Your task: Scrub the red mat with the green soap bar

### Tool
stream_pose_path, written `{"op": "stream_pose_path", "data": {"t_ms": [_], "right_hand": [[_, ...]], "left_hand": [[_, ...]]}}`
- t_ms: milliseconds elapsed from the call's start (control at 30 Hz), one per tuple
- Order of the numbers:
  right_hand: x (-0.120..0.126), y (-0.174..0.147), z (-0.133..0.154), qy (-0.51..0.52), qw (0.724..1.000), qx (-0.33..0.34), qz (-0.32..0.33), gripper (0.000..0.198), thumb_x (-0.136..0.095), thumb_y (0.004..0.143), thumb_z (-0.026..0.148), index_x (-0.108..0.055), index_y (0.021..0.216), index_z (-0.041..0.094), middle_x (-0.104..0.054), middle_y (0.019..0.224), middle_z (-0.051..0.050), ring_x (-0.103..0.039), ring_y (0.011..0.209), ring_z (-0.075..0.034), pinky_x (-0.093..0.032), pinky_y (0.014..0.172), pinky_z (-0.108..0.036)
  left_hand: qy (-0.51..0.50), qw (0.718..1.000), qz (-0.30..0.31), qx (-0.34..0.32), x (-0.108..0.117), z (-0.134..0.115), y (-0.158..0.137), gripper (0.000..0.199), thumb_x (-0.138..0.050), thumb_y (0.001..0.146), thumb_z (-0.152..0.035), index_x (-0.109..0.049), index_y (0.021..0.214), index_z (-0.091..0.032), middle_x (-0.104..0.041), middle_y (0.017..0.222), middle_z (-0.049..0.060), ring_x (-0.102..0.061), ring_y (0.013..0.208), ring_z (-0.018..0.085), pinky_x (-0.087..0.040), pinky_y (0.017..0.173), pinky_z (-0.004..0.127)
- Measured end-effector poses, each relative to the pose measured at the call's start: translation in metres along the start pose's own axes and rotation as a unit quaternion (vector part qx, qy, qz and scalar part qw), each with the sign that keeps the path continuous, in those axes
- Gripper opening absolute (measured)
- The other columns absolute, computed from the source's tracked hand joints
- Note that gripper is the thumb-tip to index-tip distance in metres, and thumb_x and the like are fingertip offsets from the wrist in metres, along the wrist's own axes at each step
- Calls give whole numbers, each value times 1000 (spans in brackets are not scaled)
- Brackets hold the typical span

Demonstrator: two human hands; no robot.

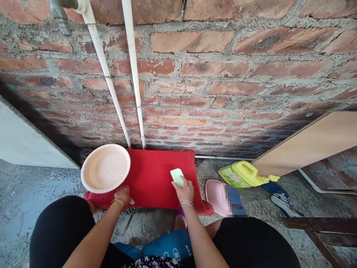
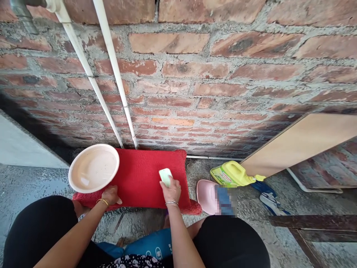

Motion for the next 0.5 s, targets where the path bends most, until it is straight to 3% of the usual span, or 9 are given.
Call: {"op": "stream_pose_path", "data": {"t_ms": [100, 200, 267, 333, 433, 500], "right_hand": [[-33, -12, 56, -41, 989, 105, 97, 47, -69, 70, 43, -64, 115, 31, -58, 102, -5, -55, 90, -21, -40, 82, -33], [-38, -15, 62, -68, 981, 115, 138, 48, -71, 70, 42, -62, 117, 35, -58, 105, -3, -55, 93, -21, -39, 81, -32], [-24, -6, 36, -67, 989, 60, 120, 47, -69, 71, 42, -62, 117, 33, -58, 105, -4, -55, 91, -21, -39, 80, -32], [-1, 4, -8, -56, 994, -48, 79, 48, -64, 75, 46, -61, 119, 28, -58, 104, -7, -56, 89, -22, -41, 79, -33], [26, 8, -64, -38, 978, -203, 14, 57, -58, 77, 54, -58, 123, 20, -59, 101, -11, -55, 88, -26, -43, 77, -38], [30, 8, -66, -24, 979, -203, -15, 58, -56, 77, 54, -58, 122, 18, -59, 100, -12, -55, 89, -28, -43, 76, -39]], "left_hand": [[8, 1000, 7, 3, -2, 1, 1, 70, -81, 49, -34, -59, 113, -17, -61, 123, 16, -59, 112, 28, -49, 87, 30], [7, 1000, 8, 2, -3, 1, 2, 73, -81, 48, -34, -58, 114, -15, -60, 124, 17, -59, 113, 28, -48, 88, 30], [4, 1000, 4, 3, -4, 1, 3, 72, -81, 48, -33, -58, 114, -15, -60, 123, 17, -59, 113, 29, -49, 87, 31], [1, 1000, -2, 4, -5, 2, 4, 71, -82, 47, -32, -59, 113, -16, -61, 122, 17, -60, 111, 29, -49, 86, 32], [-5, 1000, -3, 0, -5, 0, 5, 70, -82, 47, -31, -60, 111, -14, -62, 120, 18, -60, 110, 29, -49, 86, 32], [-10, 1000, 2, -2, -5, 0, 5, 70, -82, 46, -30, -60, 110, -13, -62, 119, 18, -60, 110, 29, -49, 86, 32]]}}
Point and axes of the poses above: each hand's wrist, its own y-axis towards the middle knuckle, its own x-axis out of the back of the hand, z = x × y, the point moved 9 cm from there along y, towards the middle knuckle
